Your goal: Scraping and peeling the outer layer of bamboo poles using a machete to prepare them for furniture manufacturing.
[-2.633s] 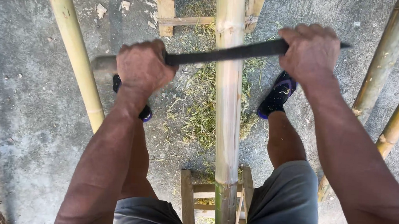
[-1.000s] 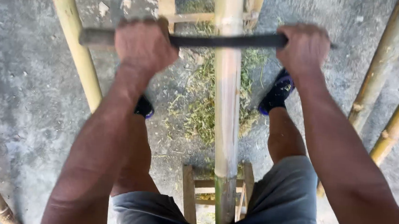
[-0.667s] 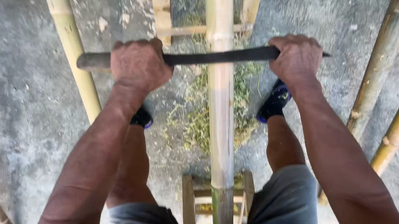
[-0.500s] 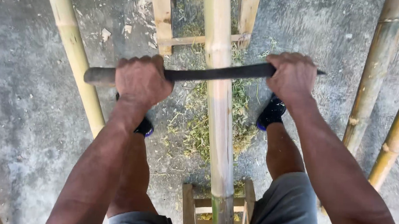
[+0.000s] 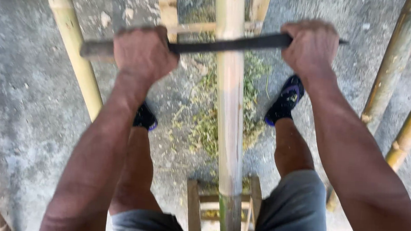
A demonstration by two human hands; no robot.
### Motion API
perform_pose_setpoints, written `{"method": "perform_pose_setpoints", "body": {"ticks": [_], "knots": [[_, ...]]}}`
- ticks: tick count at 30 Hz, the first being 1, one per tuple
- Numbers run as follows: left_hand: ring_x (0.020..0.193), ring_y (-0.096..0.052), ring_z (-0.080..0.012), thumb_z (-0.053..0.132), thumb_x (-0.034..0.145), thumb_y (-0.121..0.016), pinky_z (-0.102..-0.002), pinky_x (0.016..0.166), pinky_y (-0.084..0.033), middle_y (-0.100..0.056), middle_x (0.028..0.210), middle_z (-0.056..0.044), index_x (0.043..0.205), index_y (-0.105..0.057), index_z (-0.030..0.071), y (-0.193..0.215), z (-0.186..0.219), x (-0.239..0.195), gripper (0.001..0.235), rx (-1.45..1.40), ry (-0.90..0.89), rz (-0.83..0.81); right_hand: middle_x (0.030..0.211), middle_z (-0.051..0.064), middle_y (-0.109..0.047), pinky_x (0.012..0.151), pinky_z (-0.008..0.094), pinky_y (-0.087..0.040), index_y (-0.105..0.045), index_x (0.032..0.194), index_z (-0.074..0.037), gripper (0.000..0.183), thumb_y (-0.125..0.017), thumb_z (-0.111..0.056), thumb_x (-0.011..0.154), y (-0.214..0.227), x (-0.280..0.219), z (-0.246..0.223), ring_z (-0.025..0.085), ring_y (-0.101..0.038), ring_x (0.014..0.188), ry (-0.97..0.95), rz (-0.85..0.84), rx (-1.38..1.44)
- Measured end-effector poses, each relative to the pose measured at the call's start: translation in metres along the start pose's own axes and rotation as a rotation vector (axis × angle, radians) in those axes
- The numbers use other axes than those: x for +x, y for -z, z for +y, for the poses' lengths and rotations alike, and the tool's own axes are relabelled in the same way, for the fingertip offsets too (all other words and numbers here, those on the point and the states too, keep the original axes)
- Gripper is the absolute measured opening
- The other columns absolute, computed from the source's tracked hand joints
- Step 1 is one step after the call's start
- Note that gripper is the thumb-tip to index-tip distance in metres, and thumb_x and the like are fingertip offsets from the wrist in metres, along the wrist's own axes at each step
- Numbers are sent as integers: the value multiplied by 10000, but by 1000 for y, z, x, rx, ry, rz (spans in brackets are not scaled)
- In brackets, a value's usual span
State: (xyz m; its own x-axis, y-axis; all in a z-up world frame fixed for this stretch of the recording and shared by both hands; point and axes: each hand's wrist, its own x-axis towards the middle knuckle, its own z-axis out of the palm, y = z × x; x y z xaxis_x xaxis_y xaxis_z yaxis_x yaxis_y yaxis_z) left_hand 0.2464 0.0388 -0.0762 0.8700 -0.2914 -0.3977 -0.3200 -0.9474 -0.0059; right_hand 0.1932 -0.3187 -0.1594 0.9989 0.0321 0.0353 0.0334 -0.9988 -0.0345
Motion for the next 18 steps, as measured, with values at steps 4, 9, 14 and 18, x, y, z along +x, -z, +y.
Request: {"method": "perform_pose_setpoints", "body": {"ticks": [4, 9, 14, 18], "knots": [[460, -408, -109, 458, 1033, -583, -378, 577, -418, -455, 527, 31, 808, -709, 118, -12, -13, 13, 427, 28, -26, 89, 692, -45, -615, 593, 328, -513, -804, 1059, -240, 172, -761, -159, 913, 7, -1, -5, 129, -507, 575, -8, -89, -50], [417, -349, -93, 422, 987, -603, -362, 530, -384, -416, 489, 42, 727, -643, 156, -8, -9, 4, 375, -2, -35, 131, 723, -21, -643, 567, 352, -508, -804, 952, -238, 159, -722, -168, 1069, 9, 10, -5, 128, -536, 607, -58, -152, -69], [431, -359, -91, 436, 1021, -610, -361, 512, -390, -431, 522, 45, 705, -651, 138, -14, -13, 17, 437, 35, -62, 201, 784, -8, -702, 685, 374, -541, -806, 1006, -219, 93, -812, -198, 916, -23, -3, 4, 151, -618, 687, 49, 45, 55], [426, -377, -80, 381, 928, -670, -351, 524, -398, -459, 513, 37, 777, -674, 148, 1, -11, 6, 277, 49, -20, 259, 848, 5, -732, 788, 400, -559, -809, 920, -213, 152, -788, -63, 900, -16, 9, -2, 200, -680, 798, 84, 124, 99]]}}
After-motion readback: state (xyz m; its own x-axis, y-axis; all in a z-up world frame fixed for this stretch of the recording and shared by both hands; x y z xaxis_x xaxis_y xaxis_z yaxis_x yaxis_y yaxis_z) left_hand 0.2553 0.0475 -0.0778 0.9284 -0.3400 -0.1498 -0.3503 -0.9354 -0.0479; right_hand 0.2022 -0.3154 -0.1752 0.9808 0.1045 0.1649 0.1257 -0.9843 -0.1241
